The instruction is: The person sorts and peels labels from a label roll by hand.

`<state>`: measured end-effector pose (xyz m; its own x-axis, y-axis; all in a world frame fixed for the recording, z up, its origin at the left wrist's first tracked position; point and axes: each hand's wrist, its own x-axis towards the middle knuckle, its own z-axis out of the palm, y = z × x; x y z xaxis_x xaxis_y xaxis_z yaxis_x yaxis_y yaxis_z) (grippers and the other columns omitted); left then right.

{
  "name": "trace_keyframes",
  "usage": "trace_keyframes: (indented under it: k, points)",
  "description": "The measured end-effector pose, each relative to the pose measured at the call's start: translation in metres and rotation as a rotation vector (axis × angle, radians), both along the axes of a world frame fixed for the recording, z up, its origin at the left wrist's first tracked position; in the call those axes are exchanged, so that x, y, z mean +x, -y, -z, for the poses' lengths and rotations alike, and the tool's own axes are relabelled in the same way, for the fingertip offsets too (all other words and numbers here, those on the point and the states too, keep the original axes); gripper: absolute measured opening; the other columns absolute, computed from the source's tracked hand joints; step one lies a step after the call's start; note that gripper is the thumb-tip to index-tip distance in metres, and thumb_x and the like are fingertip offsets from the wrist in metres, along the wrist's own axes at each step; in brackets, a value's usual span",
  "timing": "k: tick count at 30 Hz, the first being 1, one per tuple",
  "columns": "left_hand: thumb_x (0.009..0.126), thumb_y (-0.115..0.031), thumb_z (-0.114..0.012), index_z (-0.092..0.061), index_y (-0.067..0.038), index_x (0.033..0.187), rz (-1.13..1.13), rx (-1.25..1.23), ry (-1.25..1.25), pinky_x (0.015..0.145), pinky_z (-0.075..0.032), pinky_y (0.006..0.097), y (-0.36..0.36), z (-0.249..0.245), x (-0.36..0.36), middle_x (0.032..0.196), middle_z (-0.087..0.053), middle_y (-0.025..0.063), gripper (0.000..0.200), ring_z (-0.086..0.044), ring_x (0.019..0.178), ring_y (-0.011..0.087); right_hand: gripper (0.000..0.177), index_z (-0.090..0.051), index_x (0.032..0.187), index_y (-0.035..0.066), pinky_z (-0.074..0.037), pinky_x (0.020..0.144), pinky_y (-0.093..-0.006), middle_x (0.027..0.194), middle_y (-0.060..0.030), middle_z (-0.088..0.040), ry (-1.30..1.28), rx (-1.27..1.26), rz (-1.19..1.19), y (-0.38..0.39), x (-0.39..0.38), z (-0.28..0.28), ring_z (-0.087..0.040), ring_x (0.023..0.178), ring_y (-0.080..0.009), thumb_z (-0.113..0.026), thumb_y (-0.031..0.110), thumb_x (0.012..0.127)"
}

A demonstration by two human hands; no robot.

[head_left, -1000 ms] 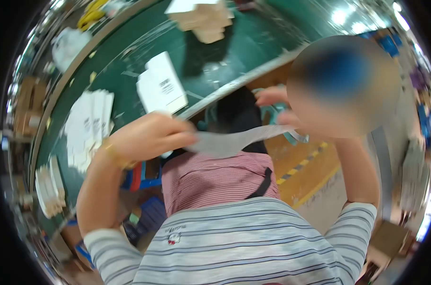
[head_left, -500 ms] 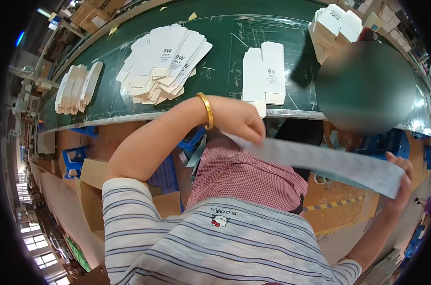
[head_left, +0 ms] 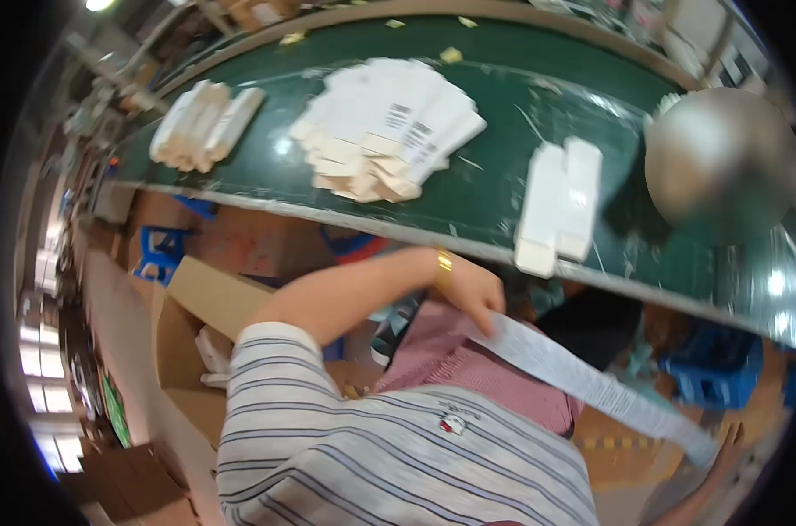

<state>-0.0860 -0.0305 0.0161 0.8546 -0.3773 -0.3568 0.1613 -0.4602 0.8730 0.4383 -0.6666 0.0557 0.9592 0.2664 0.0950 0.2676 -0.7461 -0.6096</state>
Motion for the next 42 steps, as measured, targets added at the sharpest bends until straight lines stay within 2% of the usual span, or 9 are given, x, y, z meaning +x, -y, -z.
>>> trace_keyframes:
  k: [1,7,17,20,23,26,32,37,42]
  points:
    - [0.082,-0.044,-0.066,-0.068,0.004,0.091,-0.024,-0.024,0.078,0.063,-0.048,0.0386,0.008,0.002,0.010,0.077,-0.067,0.0181,0.049,-0.062,0.068,0.0236,0.053,-0.052,0.131,-0.002,-0.039,0.102,-0.0339,0.131,-0.0149,-0.055,0.104,-0.206,-0.114,-0.040,0.001,0.015,-0.052,0.121,-0.0261,-0.052,0.039,0.098]
    - [0.080,-0.044,-0.068,-0.068,0.003,0.080,0.000,0.021,0.397,0.062,-0.047,0.0419,0.066,-0.007,0.084,0.072,-0.065,0.0199,0.047,-0.063,0.065,0.0311,0.036,-0.056,0.123,-0.002,-0.040,0.098,-0.0340,0.122,-0.0134,-0.058,-0.319,0.050,-1.079,-0.339,-0.266,-0.015,-0.054,0.113,-0.0236,-0.052,0.016,0.093]
    - [0.078,-0.049,-0.074,-0.070,-0.001,0.084,0.009,0.181,0.043,0.070,-0.044,0.0349,0.009,-0.035,0.005,0.075,-0.065,0.0098,0.049,-0.056,0.072,0.0167,0.029,-0.058,0.121,-0.001,-0.048,0.083,-0.0314,0.115,-0.0105,-0.062,-0.384,-0.039,-1.007,-0.362,-0.212,0.051,-0.058,0.096,-0.0180,-0.053,0.016,0.097]
    - [0.079,-0.046,-0.075,-0.071,-0.001,0.100,-0.053,0.153,0.031,0.076,-0.046,0.0348,-0.015,-0.032,-0.034,0.090,-0.071,0.0121,0.049,-0.063,0.083,0.0187,0.028,-0.057,0.122,-0.001,-0.048,0.084,-0.0304,0.117,-0.0123,-0.060,-0.219,0.089,-1.547,-0.415,-0.307,-0.006,-0.060,0.094,-0.0196,-0.052,0.011,0.097]
    - [0.079,-0.046,-0.075,-0.071,-0.002,0.102,-0.103,0.157,-0.039,0.077,-0.047,0.0342,-0.025,-0.041,-0.059,0.093,-0.071,0.0110,0.050,-0.064,0.086,0.0183,0.018,-0.060,0.109,-0.001,-0.045,0.089,-0.0335,0.104,-0.0156,-0.063,-0.546,-0.154,-1.526,-0.419,-0.332,-0.004,-0.060,0.100,-0.0251,-0.055,0.008,0.094]
    - [0.080,-0.045,-0.074,-0.071,-0.001,0.101,-0.153,0.121,-0.086,0.074,-0.048,0.0341,-0.024,-0.042,-0.068,0.090,-0.071,0.0108,0.049,-0.064,0.083,0.0180,0.012,-0.057,0.091,-0.002,-0.044,0.071,-0.0338,0.080,-0.0129,-0.054,-0.226,0.051,-1.668,-0.403,-0.315,0.010,-0.049,0.073,-0.0227,-0.056,0.010,0.094]
    - [0.079,-0.041,-0.073,-0.069,0.004,0.088,-0.063,0.117,0.177,0.064,-0.047,0.0368,0.026,-0.033,0.016,0.074,-0.067,0.0161,0.046,-0.063,0.069,0.0215,0.026,-0.059,0.110,-0.002,-0.044,0.089,-0.0387,0.103,-0.0164,-0.063,-0.490,-0.301,-0.788,-0.279,-0.144,0.077,-0.058,0.102,-0.0350,-0.053,0.020,0.098]
    - [0.078,-0.039,-0.073,-0.068,0.005,0.083,0.025,0.041,0.290,0.062,-0.047,0.0373,0.070,-0.028,0.073,0.070,-0.065,0.0180,0.045,-0.063,0.066,0.0242,0.030,-0.058,0.118,-0.001,-0.043,0.094,-0.0388,0.112,-0.0168,-0.062,-0.198,-0.166,-1.030,-0.334,-0.260,0.043,-0.056,0.110,-0.0345,-0.052,0.021,0.099]
    - [0.077,-0.037,-0.075,-0.068,0.004,0.083,0.100,0.100,0.159,0.061,-0.046,0.0364,0.046,-0.032,0.049,0.070,-0.065,0.0138,0.043,-0.061,0.065,0.0195,0.035,-0.057,0.125,-0.001,-0.042,0.098,-0.0388,0.121,-0.0172,-0.061,-0.086,-0.373,-0.567,-0.274,-0.167,0.039,-0.055,0.118,-0.0341,-0.052,0.022,0.099]
